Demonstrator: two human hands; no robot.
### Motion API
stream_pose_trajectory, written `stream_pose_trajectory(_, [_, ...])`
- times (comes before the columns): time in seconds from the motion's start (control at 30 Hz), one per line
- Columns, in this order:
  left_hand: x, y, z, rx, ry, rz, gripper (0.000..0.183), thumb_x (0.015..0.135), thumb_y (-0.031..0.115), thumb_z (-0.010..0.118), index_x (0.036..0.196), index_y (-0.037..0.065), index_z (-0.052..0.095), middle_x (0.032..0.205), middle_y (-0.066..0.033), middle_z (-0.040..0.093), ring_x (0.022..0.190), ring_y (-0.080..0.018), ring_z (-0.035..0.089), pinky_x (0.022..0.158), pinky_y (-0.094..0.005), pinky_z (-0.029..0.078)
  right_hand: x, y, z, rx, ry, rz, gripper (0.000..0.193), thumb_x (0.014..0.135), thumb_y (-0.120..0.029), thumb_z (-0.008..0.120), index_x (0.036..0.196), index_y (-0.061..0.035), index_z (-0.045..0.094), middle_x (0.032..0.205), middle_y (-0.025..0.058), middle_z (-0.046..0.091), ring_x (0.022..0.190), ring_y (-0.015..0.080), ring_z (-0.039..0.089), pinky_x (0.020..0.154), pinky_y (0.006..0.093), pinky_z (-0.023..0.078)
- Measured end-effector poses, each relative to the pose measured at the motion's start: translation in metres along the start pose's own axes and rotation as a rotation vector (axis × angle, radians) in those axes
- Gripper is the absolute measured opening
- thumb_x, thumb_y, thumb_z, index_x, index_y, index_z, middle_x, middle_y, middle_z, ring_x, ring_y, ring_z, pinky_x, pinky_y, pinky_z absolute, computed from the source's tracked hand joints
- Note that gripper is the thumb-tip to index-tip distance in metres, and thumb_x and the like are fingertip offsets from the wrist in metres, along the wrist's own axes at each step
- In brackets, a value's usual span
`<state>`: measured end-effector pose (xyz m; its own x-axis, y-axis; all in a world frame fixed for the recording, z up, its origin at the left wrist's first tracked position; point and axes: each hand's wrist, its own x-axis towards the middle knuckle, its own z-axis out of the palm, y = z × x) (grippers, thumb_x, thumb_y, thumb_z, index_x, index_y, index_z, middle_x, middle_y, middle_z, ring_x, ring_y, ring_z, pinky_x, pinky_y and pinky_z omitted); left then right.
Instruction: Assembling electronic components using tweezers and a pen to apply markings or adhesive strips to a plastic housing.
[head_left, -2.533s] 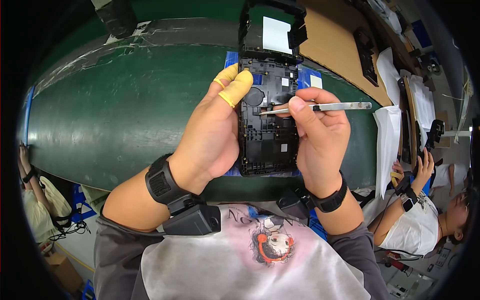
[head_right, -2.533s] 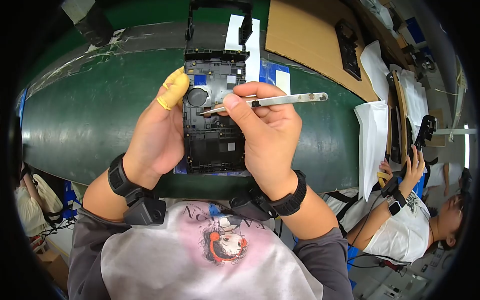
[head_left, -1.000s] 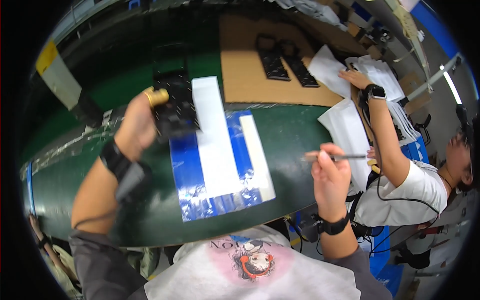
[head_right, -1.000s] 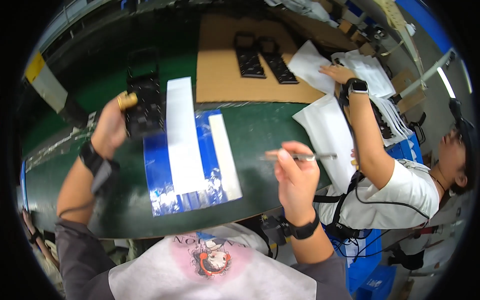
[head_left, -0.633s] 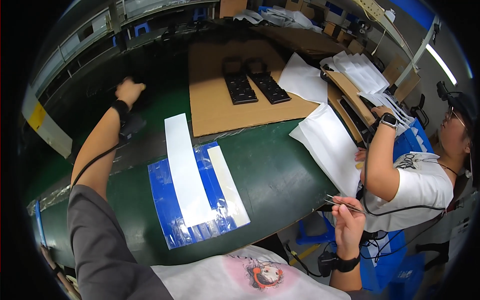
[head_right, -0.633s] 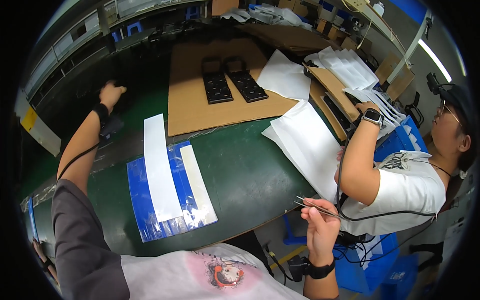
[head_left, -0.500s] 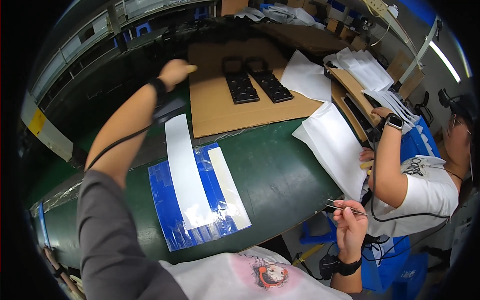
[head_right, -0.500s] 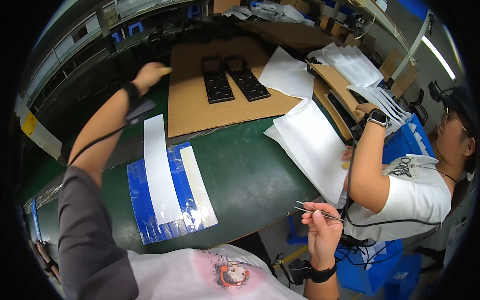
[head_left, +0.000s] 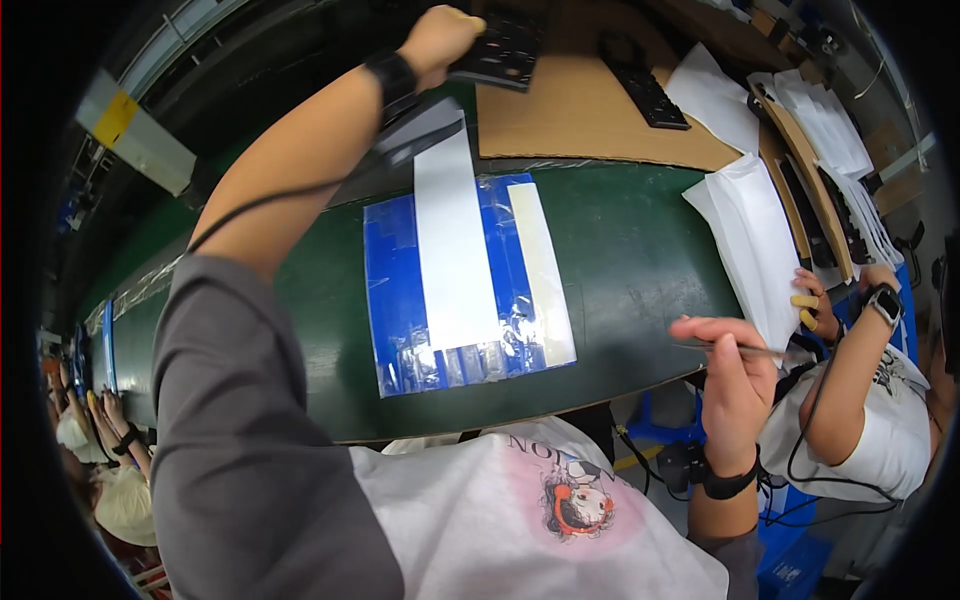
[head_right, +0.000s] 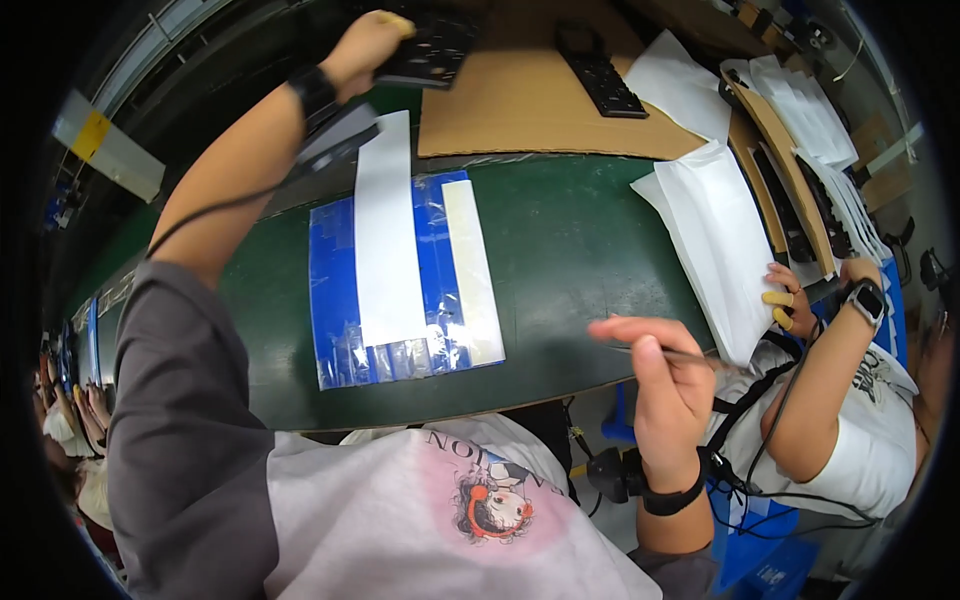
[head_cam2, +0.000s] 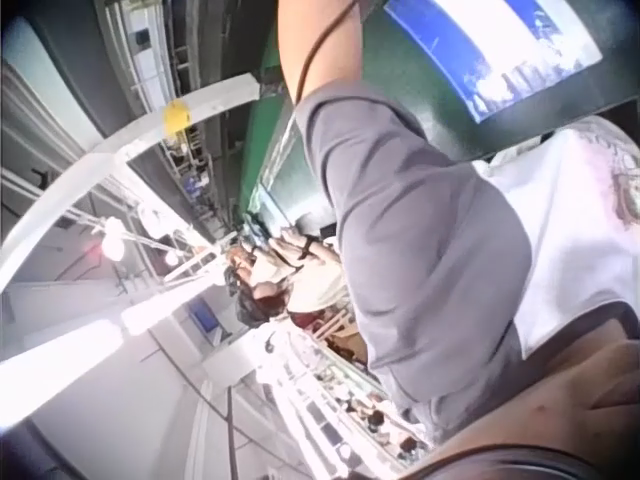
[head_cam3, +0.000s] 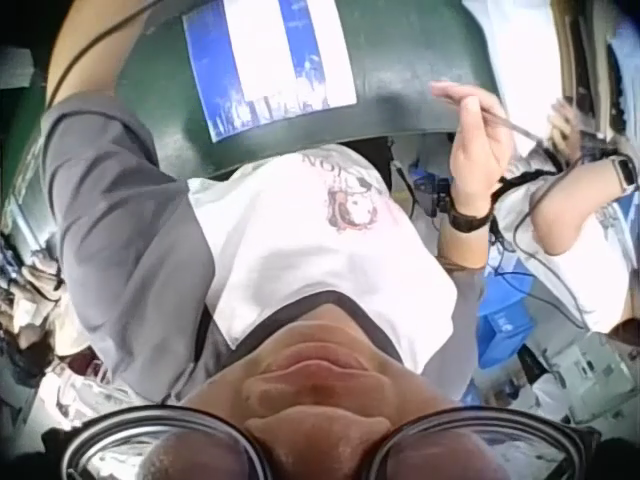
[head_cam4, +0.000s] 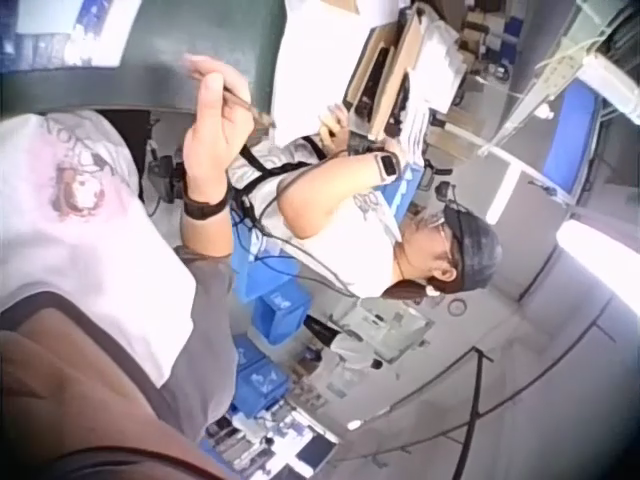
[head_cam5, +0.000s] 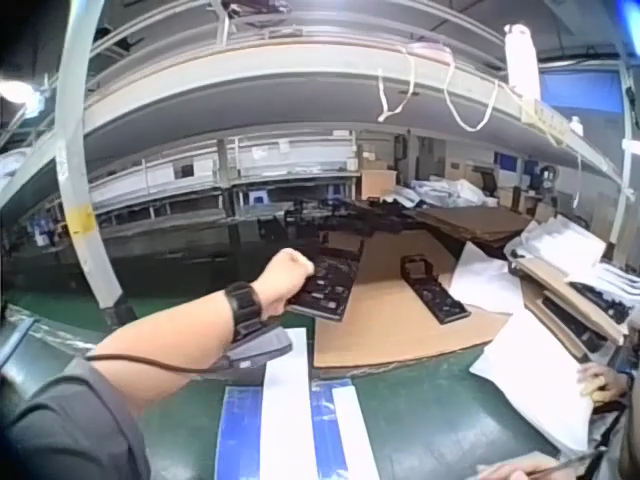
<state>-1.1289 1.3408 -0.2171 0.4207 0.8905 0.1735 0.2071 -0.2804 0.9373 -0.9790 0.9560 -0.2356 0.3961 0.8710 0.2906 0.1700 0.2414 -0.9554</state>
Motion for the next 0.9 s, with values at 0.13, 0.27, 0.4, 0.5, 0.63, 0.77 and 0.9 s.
stream_pose_trajectory(0.13, [-0.122,0.014,-0.059,-0.284,0.193,-0.062,0.042,0.077,0.004,0.046,0.117,0.000,0.038,0.099,-0.0111,0.049,0.080,-0.0179,0.052,0.073,-0.0289,0.044,0.031,-0.018,0.031,-0.205,-0.457,0.279,0.019,0.083,-0.015,0.048,0.083,0.0033,0.054,0.069,0.0065,0.055,0.054,0.0085,0.049,0.050,0.0208,0.041])
stream_pose_trajectory(0.27, [-0.213,-0.011,-0.123,-0.214,0.199,-0.228,0.043,0.074,-0.003,0.038,0.117,-0.001,0.039,0.098,-0.0087,0.050,0.079,-0.0133,0.053,0.071,-0.0249,0.045,0.064,0.008,0.070,0.099,-0.625,0.598,0.015,0.078,-0.013,0.053,0.080,0.0023,0.054,0.059,0.0040,0.050,0.043,0.0068,0.041,0.043,0.0207,0.037])
stream_pose_trajectory(0.4, [-0.274,-0.037,-0.139,-0.197,0.324,-0.355,0.043,0.074,-0.005,0.036,0.117,-0.003,0.038,0.098,-0.0092,0.050,0.079,-0.0137,0.052,0.074,-0.0243,0.044,0.097,0.026,0.112,0.017,-0.520,0.539,0.013,0.073,-0.010,0.057,0.076,0.0024,0.055,0.057,0.0048,0.048,0.040,0.0085,0.039,0.038,0.0226,0.034])
stream_pose_trajectory(0.5, [-0.301,-0.049,-0.133,-0.188,0.395,-0.363,0.043,0.076,-0.006,0.035,0.118,-0.002,0.038,0.101,-0.0102,0.050,0.081,-0.0138,0.052,0.074,-0.0245,0.044,0.128,0.034,0.138,-0.216,-0.554,0.445,0.015,0.075,-0.011,0.056,0.080,0.0024,0.054,0.058,0.0023,0.046,0.041,0.0067,0.037,0.039,0.0211,0.033])
stream_pose_trajectory(0.63, [-0.319,-0.063,-0.130,0.179,0.439,-0.226,0.045,0.074,-0.004,0.047,0.118,0.000,0.038,0.116,-0.0140,0.043,0.107,-0.0236,0.041,0.091,-0.0317,0.033,0.156,0.054,0.168,-0.436,-0.474,0.444,0.015,0.073,-0.014,0.058,0.074,0.0001,0.054,0.058,0.0029,0.046,0.041,0.0088,0.038,0.036,0.0226,0.031])
stream_pose_trajectory(0.77, [-0.316,-0.015,-0.096,0.654,0.282,0.162,0.056,0.066,0.005,0.059,0.117,-0.001,0.037,0.118,-0.0201,0.040,0.108,-0.0340,0.038,0.091,-0.0384,0.031,0.157,0.061,0.187,-0.566,-0.434,0.378,0.014,0.069,-0.010,0.062,0.071,-0.0009,0.052,0.059,0.0036,0.046,0.041,0.0098,0.039,0.035,0.0223,0.030])
stream_pose_trajectory(0.9, [-0.327,0.008,-0.035,0.778,-0.422,0.238,0.081,0.060,0.034,0.070,0.119,-0.008,0.033,0.123,-0.0273,0.032,0.118,-0.0375,0.028,0.094,-0.0427,0.025,0.153,0.071,0.195,-0.429,-0.399,0.218,0.017,0.064,-0.005,0.063,0.073,0.0042,0.053,0.062,0.0094,0.052,0.053,0.0176,0.051,0.049,0.0298,0.042])
